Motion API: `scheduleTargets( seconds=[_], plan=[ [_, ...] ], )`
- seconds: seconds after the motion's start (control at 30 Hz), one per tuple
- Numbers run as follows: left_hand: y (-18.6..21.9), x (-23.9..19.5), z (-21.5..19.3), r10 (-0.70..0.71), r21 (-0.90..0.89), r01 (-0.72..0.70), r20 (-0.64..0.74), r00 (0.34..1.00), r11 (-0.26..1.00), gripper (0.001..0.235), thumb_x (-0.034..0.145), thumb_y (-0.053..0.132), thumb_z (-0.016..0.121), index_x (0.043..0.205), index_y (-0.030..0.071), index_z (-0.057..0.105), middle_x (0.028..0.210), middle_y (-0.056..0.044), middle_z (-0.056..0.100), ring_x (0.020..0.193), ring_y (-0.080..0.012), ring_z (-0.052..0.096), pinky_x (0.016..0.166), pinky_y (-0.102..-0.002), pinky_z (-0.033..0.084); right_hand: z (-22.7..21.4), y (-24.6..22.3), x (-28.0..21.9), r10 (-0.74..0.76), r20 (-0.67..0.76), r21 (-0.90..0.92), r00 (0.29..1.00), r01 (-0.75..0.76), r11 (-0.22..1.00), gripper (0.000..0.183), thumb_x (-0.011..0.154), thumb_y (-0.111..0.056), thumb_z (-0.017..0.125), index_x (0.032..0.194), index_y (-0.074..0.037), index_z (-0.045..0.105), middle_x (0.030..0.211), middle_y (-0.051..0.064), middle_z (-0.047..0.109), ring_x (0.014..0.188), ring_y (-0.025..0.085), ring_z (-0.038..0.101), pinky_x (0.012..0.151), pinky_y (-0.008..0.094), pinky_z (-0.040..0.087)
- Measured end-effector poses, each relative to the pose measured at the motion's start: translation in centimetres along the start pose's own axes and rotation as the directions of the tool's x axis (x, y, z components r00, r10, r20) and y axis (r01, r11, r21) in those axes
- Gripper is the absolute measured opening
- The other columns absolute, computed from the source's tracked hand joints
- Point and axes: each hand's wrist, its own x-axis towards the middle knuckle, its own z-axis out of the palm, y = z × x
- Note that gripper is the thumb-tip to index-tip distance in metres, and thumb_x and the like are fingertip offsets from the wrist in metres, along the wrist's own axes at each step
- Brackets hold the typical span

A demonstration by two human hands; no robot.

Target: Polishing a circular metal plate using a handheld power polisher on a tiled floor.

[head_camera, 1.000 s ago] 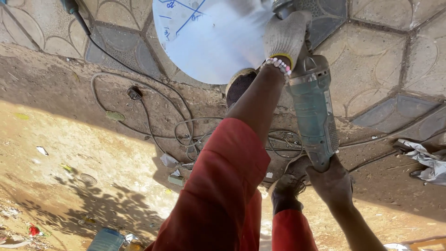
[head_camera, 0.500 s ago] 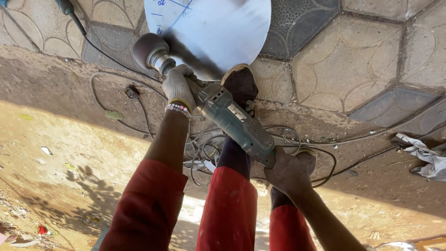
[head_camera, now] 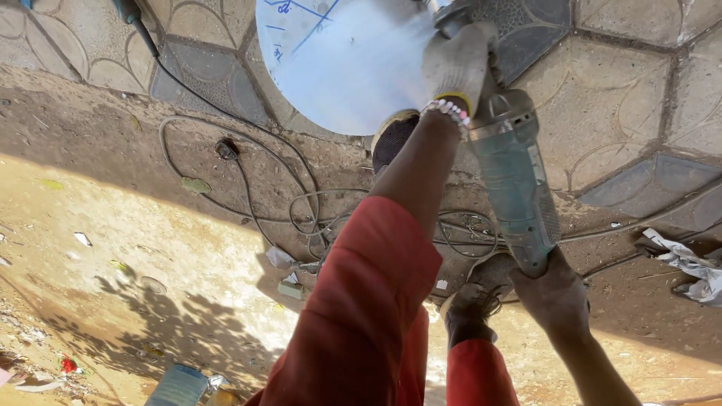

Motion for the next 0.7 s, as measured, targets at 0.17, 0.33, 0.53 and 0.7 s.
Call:
scheduleTargets(
  seconds=[0.17, 0.33, 0.53, 0.7],
  plan=[
    [1.0, -1.8, -0.3, 0.085, 0.008, -0.086, 0.042, 0.995, 0.996, 0.01, 0.093, 0.003, 0.076, 0.085, -0.002, 0.075, 0.07, -0.017, 0.071, 0.052, -0.0287, 0.064, 0.048, -0.046, 0.057, 0.3, -0.5, -0.1, 0.043, 0.011, 0.126, 0.999, -0.044, 0.991, 0.047, 0.102, -0.022, 0.084, 0.143, -0.005, 0.071, 0.095, 0.017, 0.086, 0.077, 0.036, 0.084, 0.06, 0.054, 0.076],
    [2.5, -1.7, -9.0, -0.079, -0.092, 0.062, -0.192, 0.978, 0.994, 0.023, 0.109, 0.001, 0.078, 0.132, 0.002, 0.078, 0.086, -0.011, 0.079, 0.064, -0.0246, 0.074, 0.06, -0.044, 0.066, 5.6, 1.4, 0.9, -0.376, -0.1, -0.107, 0.921, 0.366, 0.925, 0.049, 0.109, -0.038, 0.089, 0.134, -0.001, 0.069, 0.09, 0.018, 0.091, 0.062, 0.037, 0.09, 0.051, 0.049, 0.08],
    [5.6, -4.4, -16.1, -0.085, -0.081, 0.058, -0.383, 0.92, 0.995, 0.024, 0.1, -0.003, 0.078, 0.122, 0.006, 0.071, 0.095, -0.009, 0.075, 0.08, -0.0243, 0.074, 0.081, -0.048, 0.072, 4.3, -6.7, -2.3, -0.136, 0.211, -0.016, 0.968, 0.143, 0.99, 0.06, 0.096, -0.036, 0.083, 0.152, -0.016, 0.074, 0.124, 0.017, 0.094, 0.114, 0.048, 0.092, 0.099, 0.063, 0.076],
    [4.6, -3.4, -19.2, -0.101, -0.159, 0.033, -0.442, 0.891, 0.987, 0.019, 0.094, -0.006, 0.072, 0.107, 0.007, 0.067, 0.096, -0.014, 0.072, 0.081, -0.0295, 0.071, 0.08, -0.048, 0.065, 3.6, -8.0, -1.7, -0.136, 0.299, -0.111, 0.945, 0.175, 0.978, 0.059, 0.101, -0.038, 0.075, 0.156, -0.02, 0.064, 0.14, 0.018, 0.091, 0.127, 0.052, 0.087, 0.112, 0.068, 0.067]
  ],
)
